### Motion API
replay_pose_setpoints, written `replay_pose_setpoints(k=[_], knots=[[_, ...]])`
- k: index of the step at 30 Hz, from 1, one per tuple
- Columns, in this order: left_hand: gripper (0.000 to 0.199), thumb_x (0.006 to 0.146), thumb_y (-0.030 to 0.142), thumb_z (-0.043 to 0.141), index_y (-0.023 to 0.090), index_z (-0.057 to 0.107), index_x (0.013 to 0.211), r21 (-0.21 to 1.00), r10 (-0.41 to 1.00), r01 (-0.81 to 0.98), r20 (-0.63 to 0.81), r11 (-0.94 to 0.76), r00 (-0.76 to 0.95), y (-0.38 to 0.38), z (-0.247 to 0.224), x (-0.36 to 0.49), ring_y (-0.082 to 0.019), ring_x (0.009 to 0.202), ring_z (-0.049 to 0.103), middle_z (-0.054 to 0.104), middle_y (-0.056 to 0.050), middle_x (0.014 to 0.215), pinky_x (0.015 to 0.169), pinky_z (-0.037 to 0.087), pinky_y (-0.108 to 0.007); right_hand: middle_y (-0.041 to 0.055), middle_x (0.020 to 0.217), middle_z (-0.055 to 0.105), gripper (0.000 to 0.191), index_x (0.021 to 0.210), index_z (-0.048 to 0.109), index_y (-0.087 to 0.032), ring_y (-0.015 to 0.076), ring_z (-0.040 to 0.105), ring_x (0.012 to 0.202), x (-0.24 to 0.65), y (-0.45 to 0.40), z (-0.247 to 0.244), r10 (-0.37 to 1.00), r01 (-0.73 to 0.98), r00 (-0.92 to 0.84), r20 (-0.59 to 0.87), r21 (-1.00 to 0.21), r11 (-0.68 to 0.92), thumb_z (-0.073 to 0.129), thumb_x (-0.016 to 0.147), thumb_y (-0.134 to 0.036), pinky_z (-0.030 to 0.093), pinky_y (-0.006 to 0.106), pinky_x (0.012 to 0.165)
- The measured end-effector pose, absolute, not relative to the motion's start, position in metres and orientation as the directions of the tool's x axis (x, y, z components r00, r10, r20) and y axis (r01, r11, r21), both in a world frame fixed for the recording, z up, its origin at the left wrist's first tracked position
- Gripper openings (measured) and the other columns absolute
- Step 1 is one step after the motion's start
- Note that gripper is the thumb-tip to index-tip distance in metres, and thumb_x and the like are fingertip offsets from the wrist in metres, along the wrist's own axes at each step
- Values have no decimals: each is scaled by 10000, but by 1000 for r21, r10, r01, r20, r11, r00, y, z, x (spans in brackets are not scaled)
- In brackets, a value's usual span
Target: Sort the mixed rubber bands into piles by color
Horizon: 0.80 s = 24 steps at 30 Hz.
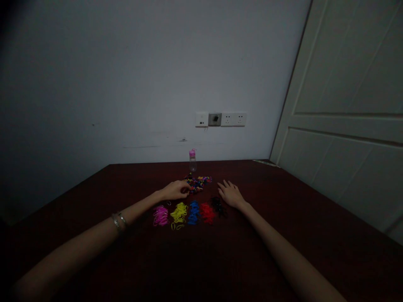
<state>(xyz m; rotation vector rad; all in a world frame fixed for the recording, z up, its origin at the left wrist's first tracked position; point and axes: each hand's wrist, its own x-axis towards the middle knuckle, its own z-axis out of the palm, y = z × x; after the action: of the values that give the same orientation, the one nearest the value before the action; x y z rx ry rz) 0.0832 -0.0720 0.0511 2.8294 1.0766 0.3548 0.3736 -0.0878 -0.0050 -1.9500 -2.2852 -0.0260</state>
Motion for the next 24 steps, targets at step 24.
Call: replay_pose_setpoints(k=[24], knots=[[214, 758, 184, 523, 168, 705, 872, 266, 666, 615, 185, -742, 723, -65, 64, 93, -120, 732, 570, 673, -26, 844, 657, 386, -190, 115, 1479, 301, 518, 1398, 374, -223, 292, 246, 1358, 371, -88, -4, 978, 984, -154, 138, -74, 165, 234, 938, -416, 254, 429, 1044]])
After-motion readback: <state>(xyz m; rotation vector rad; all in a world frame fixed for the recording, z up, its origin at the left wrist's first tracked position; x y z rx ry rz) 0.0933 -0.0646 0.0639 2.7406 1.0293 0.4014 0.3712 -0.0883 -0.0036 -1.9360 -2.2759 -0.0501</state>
